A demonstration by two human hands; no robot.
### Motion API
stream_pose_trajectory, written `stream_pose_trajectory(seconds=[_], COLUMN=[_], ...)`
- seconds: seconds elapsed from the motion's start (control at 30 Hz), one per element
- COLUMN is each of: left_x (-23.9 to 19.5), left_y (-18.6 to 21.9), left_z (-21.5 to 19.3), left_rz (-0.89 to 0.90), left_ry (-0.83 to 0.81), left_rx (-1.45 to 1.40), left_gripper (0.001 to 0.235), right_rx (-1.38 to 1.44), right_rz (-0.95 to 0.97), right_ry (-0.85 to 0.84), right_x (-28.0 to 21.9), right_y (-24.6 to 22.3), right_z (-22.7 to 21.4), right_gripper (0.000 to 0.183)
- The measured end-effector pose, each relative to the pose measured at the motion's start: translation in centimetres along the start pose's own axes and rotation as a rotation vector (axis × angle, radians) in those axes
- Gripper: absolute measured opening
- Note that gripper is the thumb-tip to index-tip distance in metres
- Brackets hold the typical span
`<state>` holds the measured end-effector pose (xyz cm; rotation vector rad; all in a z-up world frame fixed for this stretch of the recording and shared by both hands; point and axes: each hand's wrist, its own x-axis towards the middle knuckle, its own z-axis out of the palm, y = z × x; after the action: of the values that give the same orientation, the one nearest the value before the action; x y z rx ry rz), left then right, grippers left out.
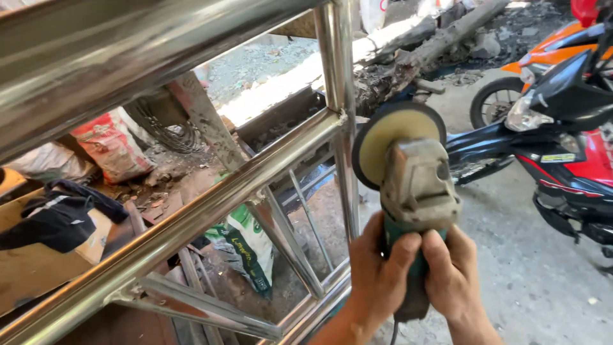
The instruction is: Grinding and polishing the welds on a stainless steel railing using an angle grinder.
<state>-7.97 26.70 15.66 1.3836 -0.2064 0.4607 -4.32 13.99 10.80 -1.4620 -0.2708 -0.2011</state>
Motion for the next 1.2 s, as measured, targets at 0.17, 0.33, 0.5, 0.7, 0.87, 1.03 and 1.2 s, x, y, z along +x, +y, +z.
stream_pose_trajectory(seconds=[0.17,0.33,0.5,0.7,0.87,1.03,1.2], left_x=[1.4,-0.4,0.6,1.1,0.8,1.3,1.4], left_y=[-0.1,-0.1,-0.8,-0.4,-0.9,-0.4,-1.4], left_z=[0.7,1.1,1.7,2.0,2.1,2.0,2.0], left_rz=[0.043,0.083,0.108,0.135,0.092,0.098,0.085], left_ry=[0.071,0.145,0.162,0.2,0.169,0.161,0.151], left_rx=[0.049,0.053,0.036,0.028,-0.037,-0.037,-0.027], left_gripper=[0.047,0.031,0.037,0.039,0.035,0.04,0.044], right_rx=[-0.067,0.084,-0.014,-0.069,-0.026,-0.006,-0.128], right_rz=[-0.081,0.09,0.104,0.1,0.151,0.125,0.096], right_ry=[-0.023,-0.15,-0.152,-0.166,-0.148,-0.16,-0.135], right_x=[2.0,1.2,2.5,3.2,2.9,3.2,3.4], right_y=[-1.3,-0.7,-2.1,-2.8,-1.9,-2.7,-1.9], right_z=[-0.1,-1.6,-1.6,-1.7,-2.2,-1.8,-2.3], right_gripper=[0.04,0.043,0.043,0.042,0.045,0.051,0.049])
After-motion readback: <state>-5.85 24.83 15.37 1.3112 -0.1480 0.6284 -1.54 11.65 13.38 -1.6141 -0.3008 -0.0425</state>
